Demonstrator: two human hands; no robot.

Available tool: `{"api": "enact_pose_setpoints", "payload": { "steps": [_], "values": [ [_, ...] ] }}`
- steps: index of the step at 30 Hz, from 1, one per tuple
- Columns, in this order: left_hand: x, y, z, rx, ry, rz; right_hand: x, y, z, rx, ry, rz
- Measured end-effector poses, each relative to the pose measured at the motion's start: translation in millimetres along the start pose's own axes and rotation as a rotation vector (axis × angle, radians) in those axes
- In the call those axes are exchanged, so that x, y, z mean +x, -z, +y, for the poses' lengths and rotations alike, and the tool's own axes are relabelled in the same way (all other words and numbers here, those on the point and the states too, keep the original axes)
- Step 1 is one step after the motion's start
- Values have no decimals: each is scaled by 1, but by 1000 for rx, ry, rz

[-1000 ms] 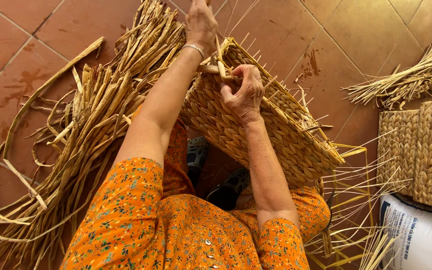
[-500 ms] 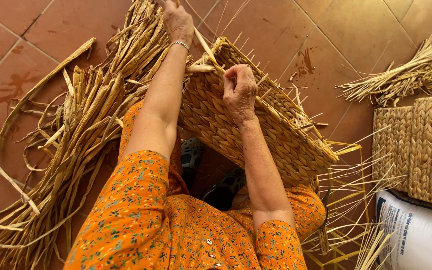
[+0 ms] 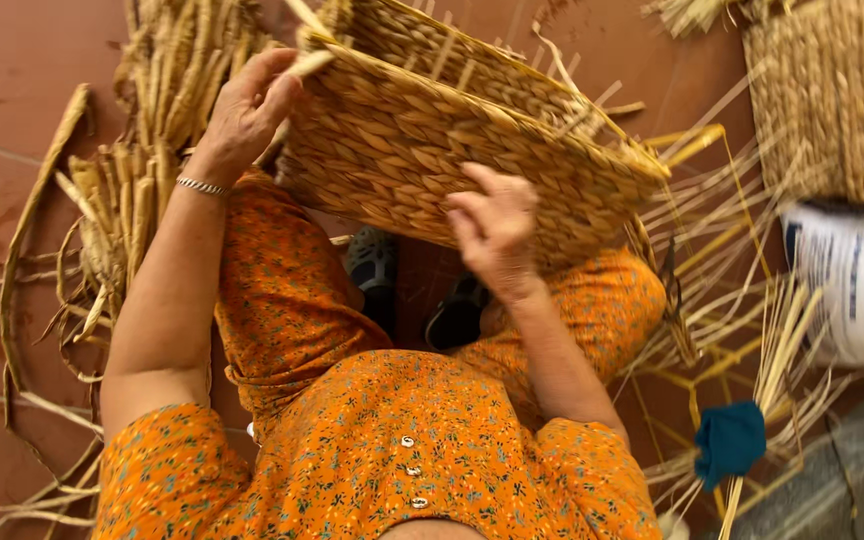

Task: The person sits on the floor weaving a water hyacinth basket, tucking and tightening woven strands around the rim by hand, trimming excess ends with scissors, and pressing the woven sides to shape the basket.

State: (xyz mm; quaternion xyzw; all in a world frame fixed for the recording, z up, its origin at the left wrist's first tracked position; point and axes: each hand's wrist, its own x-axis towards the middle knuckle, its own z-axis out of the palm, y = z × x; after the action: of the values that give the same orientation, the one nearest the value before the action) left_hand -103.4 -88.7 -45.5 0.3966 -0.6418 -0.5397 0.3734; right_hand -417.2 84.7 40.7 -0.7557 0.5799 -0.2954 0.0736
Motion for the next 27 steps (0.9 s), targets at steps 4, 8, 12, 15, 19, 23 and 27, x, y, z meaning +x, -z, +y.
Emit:
{"api": "enact_pose_setpoints", "payload": {
  "steps": [4,8,12,15,19,23,27],
  "values": [
    [-6,-29,-3,357,-60,87,-54,61,79,-204,-322,205],
    [3,-42,-20,398,-53,169,-83,102,136,-289,-756,159],
    [6,-38,-39,319,-214,225,-87,100,158,129,-870,-10],
    [3,-34,-40,316,-313,214,-86,89,162,-93,-881,-33],
    [0,-37,-29,261,-118,224,-90,86,163,118,-847,47],
    [-6,-42,-19,80,-51,174,-97,93,162,331,-822,71],
    [-9,-47,-6,-5,185,115,-101,100,159,528,-888,101]
  ]
}}
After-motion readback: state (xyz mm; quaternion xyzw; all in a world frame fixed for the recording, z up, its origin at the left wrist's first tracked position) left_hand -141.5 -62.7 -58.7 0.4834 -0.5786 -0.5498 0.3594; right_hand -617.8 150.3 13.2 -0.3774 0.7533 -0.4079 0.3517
